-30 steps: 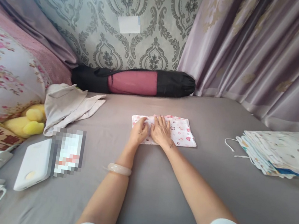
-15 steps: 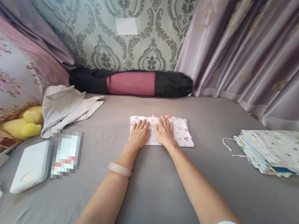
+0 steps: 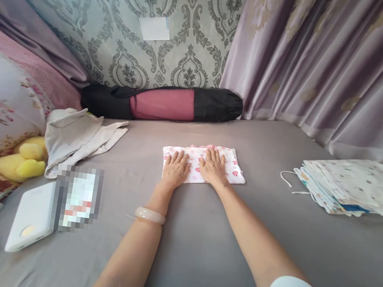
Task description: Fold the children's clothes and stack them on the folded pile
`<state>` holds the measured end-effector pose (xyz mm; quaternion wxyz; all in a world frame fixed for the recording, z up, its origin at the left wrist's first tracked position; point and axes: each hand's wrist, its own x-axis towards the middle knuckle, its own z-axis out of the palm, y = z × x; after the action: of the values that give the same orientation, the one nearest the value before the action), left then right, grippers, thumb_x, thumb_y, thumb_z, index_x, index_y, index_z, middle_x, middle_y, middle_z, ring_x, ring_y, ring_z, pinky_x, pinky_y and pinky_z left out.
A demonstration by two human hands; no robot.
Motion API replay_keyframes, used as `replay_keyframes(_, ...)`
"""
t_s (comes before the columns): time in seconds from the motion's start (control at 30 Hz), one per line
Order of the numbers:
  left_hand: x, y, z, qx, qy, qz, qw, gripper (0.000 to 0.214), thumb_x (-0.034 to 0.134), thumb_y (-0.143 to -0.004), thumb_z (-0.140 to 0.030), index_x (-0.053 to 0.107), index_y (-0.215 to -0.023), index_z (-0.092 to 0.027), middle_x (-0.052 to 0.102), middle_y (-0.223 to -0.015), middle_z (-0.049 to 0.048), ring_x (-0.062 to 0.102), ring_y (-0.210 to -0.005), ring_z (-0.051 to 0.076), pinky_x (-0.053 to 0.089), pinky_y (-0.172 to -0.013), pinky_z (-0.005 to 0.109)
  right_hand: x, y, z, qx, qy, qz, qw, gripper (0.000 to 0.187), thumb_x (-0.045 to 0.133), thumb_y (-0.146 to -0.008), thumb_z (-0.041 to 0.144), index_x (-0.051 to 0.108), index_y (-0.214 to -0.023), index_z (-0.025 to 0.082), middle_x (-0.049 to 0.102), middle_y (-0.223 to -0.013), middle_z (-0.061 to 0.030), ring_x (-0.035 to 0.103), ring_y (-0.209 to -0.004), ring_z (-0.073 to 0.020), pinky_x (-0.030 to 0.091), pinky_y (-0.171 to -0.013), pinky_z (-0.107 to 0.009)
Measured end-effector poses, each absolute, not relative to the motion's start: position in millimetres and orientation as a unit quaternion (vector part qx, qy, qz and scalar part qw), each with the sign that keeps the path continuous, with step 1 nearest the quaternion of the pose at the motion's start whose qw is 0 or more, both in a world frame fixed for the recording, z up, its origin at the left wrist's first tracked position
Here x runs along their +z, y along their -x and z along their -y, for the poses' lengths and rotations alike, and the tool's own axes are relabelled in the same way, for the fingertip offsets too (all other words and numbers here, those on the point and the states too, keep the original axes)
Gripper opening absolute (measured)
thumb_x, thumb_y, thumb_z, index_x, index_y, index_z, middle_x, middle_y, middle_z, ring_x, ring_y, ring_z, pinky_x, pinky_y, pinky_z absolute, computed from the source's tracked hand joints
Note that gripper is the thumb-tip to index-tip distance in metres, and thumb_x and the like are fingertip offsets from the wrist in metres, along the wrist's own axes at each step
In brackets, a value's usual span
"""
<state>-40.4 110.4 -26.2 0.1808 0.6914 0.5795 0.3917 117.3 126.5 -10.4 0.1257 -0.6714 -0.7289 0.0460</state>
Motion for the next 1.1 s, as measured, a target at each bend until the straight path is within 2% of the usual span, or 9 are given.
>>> replay_keyframes(0.17, -17, 39, -106, 0.158, -0.756, -0.633, 0.053, 0.044, 0.038, -0.097, -0.035, 0.049, -0.138, -0.024, 0.038, -0.153, 0.0072, 0.028, -0.144, 0.027, 0.018, -0.118, 0.051, 0, -132, -130, 0.098, 0.653, 0.743, 0.105, 0.060, 0.022, -0.098, 0.035, 0.029, -0.150, 0.006, 0.021, -0.159, -0.0118, 0.016, -0.147, -0.0249, 0.011, -0.119, -0.045)
replay_keyframes(0.27, -14, 38, -104, 0.099, -0.763, -0.638, 0.012, 0.049, 0.029, -0.099, -0.037, 0.044, -0.143, -0.022, 0.036, -0.154, 0.0065, 0.027, -0.145, 0.026, 0.020, -0.118, 0.048, 0, -144, -131, 0.055, 0.664, 0.736, 0.122, 0.059, 0.022, -0.098, 0.033, 0.032, -0.149, 0.005, 0.026, -0.158, -0.0137, 0.018, -0.146, -0.0256, 0.011, -0.118, -0.045)
replay_keyframes(0.47, -14, 38, -104, 0.090, -0.766, -0.636, -0.001, 0.049, 0.028, -0.099, -0.038, 0.044, -0.143, -0.023, 0.037, -0.154, 0.0062, 0.028, -0.144, 0.026, 0.023, -0.118, 0.048, -15, -154, -131, -0.011, 0.672, 0.730, 0.125, 0.058, 0.023, -0.098, 0.034, 0.035, -0.147, 0.005, 0.032, -0.155, -0.0145, 0.020, -0.145, -0.0250, 0.013, -0.118, -0.045)
replay_keyframes(0.63, -13, 39, -103, 0.092, -0.769, -0.633, -0.004, 0.050, 0.028, -0.099, -0.037, 0.044, -0.143, -0.019, 0.037, -0.154, 0.0085, 0.028, -0.144, 0.027, 0.023, -0.118, 0.048, -18, -153, -133, -0.006, 0.671, 0.730, 0.128, 0.057, 0.024, -0.098, 0.033, 0.037, -0.146, 0.006, 0.032, -0.155, -0.0133, 0.022, -0.145, -0.0248, 0.014, -0.118, -0.046)
replay_keyframes(0.83, -13, 39, -104, 0.104, -0.766, -0.635, 0.005, 0.048, 0.030, -0.098, -0.038, 0.044, -0.141, -0.020, 0.037, -0.154, 0.0085, 0.029, -0.144, 0.026, 0.023, -0.117, 0.048, -7, -167, -134, 0.041, 0.666, 0.738, 0.103, 0.058, 0.020, -0.099, 0.034, 0.034, -0.148, 0.007, 0.028, -0.157, -0.0116, 0.021, -0.146, -0.0235, 0.016, -0.118, -0.043)
replay_keyframes(0.97, -14, 39, -105, 0.113, -0.756, -0.645, 0.016, 0.050, 0.031, -0.098, -0.038, 0.044, -0.142, -0.018, 0.035, -0.155, 0.0101, 0.029, -0.144, 0.025, 0.023, -0.118, 0.046, -4, -185, -130, -0.003, 0.679, 0.726, 0.104, 0.060, 0.019, -0.099, 0.036, 0.033, -0.148, 0.005, 0.026, -0.158, -0.0133, 0.019, -0.146, -0.0251, 0.011, -0.119, -0.044)
replay_keyframes(1.1, -16, 38, -105, 0.121, -0.735, -0.667, 0.008, 0.054, 0.029, -0.098, -0.043, 0.042, -0.143, -0.017, 0.034, -0.155, 0.0116, 0.027, -0.145, 0.027, 0.021, -0.118, 0.047, -9, -197, -127, 0.017, 0.691, 0.717, 0.089, 0.063, 0.016, -0.099, 0.039, 0.031, -0.149, 0.003, 0.025, -0.158, -0.0135, 0.021, -0.146, -0.0240, 0.018, -0.118, -0.040)
